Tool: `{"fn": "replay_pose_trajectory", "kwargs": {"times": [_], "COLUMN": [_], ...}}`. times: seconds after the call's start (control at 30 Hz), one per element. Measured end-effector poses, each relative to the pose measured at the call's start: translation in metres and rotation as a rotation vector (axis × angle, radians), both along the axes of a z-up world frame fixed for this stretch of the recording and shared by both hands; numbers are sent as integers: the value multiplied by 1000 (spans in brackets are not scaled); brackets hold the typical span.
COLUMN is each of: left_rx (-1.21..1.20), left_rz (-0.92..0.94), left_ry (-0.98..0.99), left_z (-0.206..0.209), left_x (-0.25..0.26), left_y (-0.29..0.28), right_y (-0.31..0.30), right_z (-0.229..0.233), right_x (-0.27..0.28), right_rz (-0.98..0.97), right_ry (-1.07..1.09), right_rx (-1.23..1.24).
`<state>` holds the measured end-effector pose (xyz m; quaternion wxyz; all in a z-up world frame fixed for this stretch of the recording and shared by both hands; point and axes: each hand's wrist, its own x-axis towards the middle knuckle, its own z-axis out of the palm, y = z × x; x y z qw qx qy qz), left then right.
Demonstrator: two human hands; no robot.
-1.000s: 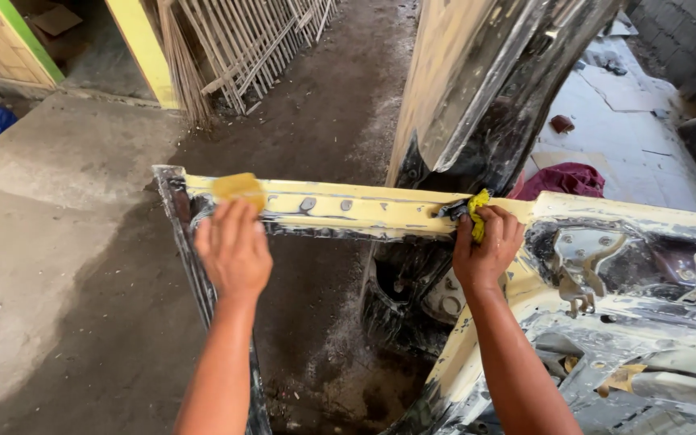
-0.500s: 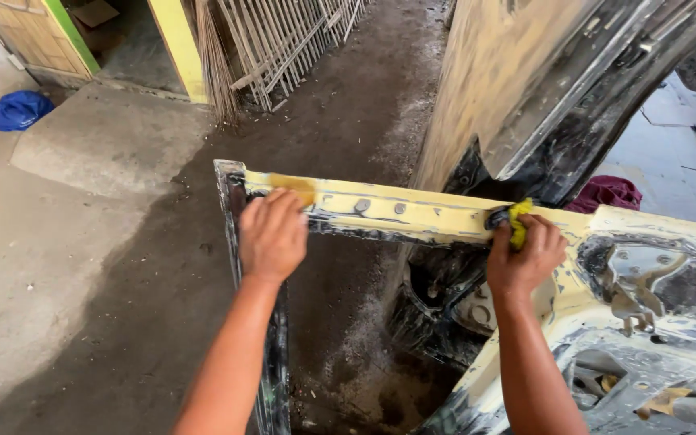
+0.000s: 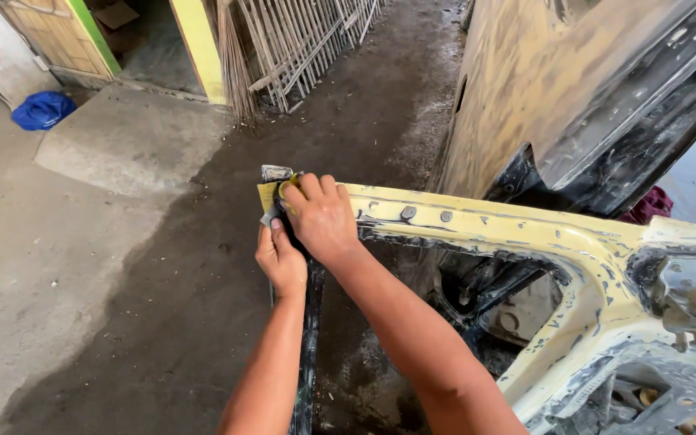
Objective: The person sands the edge of a large, cream-colored car door frame using a yellow sanding block. They hold the block with both hands and move it back and forth along the top edge of the door, which is propped up in a workshop.
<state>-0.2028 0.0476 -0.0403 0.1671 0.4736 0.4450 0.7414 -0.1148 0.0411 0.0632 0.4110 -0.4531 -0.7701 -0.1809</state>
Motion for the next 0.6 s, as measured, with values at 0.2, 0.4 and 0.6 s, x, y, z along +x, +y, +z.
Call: {"fn": "replay_pose_trajectory", "kwargs": {"times": [0.2,0.4,0.6], "left_rx": [73,248,263], "left_rz": [67,131,21], "left_ry": [168,782,953], "left_z": [27,46,42], "left_x": [4,64,169], "left_y": [-20,-35,-53], "right_y": [-9,-57,-110], "right_z": [2,-19,-39], "right_x": [38,186,324], "right_rz": [47,-203,-594], "right_ry": [-104,39,87], "right_rx": [28,122,198]}}
